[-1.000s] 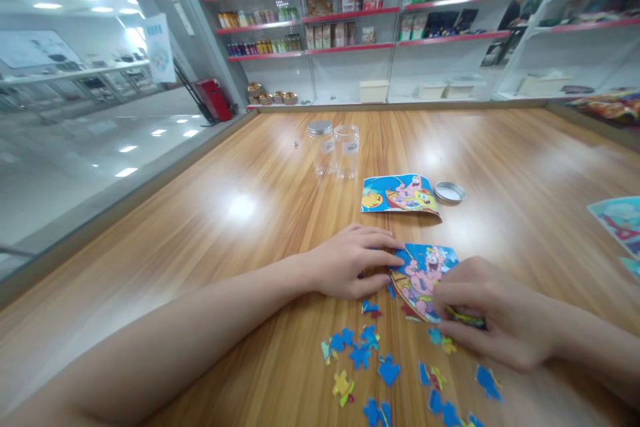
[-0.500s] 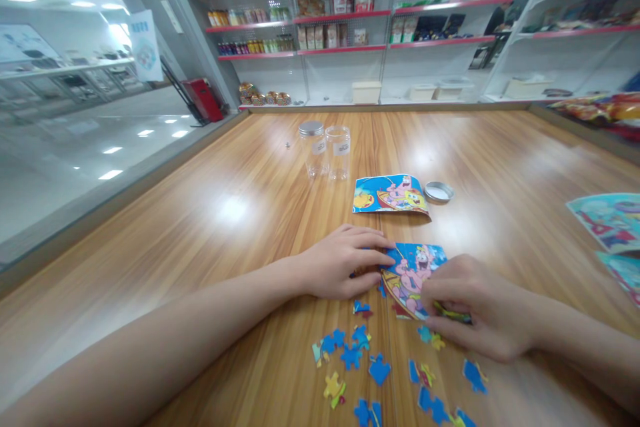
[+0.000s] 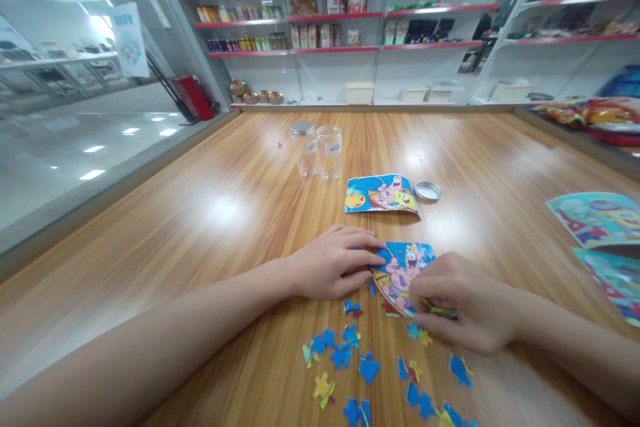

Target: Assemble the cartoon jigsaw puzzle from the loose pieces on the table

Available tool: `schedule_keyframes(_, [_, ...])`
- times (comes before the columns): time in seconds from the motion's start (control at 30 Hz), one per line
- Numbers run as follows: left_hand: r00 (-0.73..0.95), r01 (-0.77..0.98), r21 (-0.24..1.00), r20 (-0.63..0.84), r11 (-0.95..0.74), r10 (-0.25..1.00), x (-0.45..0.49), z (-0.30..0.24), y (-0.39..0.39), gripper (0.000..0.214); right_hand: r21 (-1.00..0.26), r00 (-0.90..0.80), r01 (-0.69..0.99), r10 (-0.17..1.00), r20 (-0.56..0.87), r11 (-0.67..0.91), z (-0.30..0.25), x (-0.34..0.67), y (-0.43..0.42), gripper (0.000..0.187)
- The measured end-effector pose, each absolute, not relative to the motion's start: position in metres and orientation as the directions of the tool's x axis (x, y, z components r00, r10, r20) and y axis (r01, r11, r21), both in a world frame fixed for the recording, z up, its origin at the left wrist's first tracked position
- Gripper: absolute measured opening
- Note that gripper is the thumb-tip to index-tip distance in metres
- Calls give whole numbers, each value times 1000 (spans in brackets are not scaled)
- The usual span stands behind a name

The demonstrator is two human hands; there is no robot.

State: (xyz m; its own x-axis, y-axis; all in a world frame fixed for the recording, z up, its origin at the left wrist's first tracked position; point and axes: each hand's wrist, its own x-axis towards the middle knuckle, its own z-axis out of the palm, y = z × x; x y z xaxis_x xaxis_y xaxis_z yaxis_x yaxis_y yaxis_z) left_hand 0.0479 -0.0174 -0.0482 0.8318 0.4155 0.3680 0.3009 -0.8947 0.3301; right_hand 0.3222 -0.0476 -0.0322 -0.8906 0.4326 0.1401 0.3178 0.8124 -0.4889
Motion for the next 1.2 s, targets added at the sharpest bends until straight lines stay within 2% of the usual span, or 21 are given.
schedule_keyframes(0.13, [826, 299, 339, 376, -892, 420, 47, -46, -18, 30, -492, -894, 312, 426, 137, 813, -33, 323, -47, 9])
schedule_keyframes(0.27, [787, 259, 391, 444, -883, 428, 46, -42, -19, 21, -482, -893, 329, 434, 122, 812, -33, 323, -48, 9])
schedule_keyframes(0.37, [825, 229, 334, 432, -914, 364, 46, -39, -23, 16, -483, -895, 321, 428, 128, 815, -31, 322, -48, 11])
schedule_keyframes(0.47, [888, 197, 277, 356, -941, 290, 48, -34, -31, 16, -487, -899, 307, 417, 134, 818, -31, 321, -48, 10])
schedule_keyframes(0.6, [970, 61, 403, 191, -913, 149, 50, -11, -50, 13, -485, -901, 302, 412, 135, 821, -33, 323, -47, 6])
schedule_keyframes(0.7, [987, 126, 413, 43, -902, 158, 51, 13, -70, 18, -471, -900, 304, 412, 144, 828, -35, 325, -47, 2])
schedule_keyframes(0.87, [989, 113, 352, -127, -929, 72, 57, 24, -90, 14, -460, -898, 310, 414, 145, 832, -37, 324, -46, 6])
schedule_keyframes(0.97, [988, 107, 326, -144, -939, 63, 59, 13, -93, 13, -469, -893, 321, 429, 140, 823, -36, 324, -46, 7])
schedule_keyframes(1.1, [986, 146, 324, -129, -935, 109, 61, 4, -92, 12, -483, -890, 325, 435, 134, 813, -35, 324, -46, 6])
schedule_keyframes(1.2, [985, 169, 446, -116, -879, 131, 61, 8, -87, 11, -492, -893, 324, 434, 124, 808, -36, 323, -46, 6])
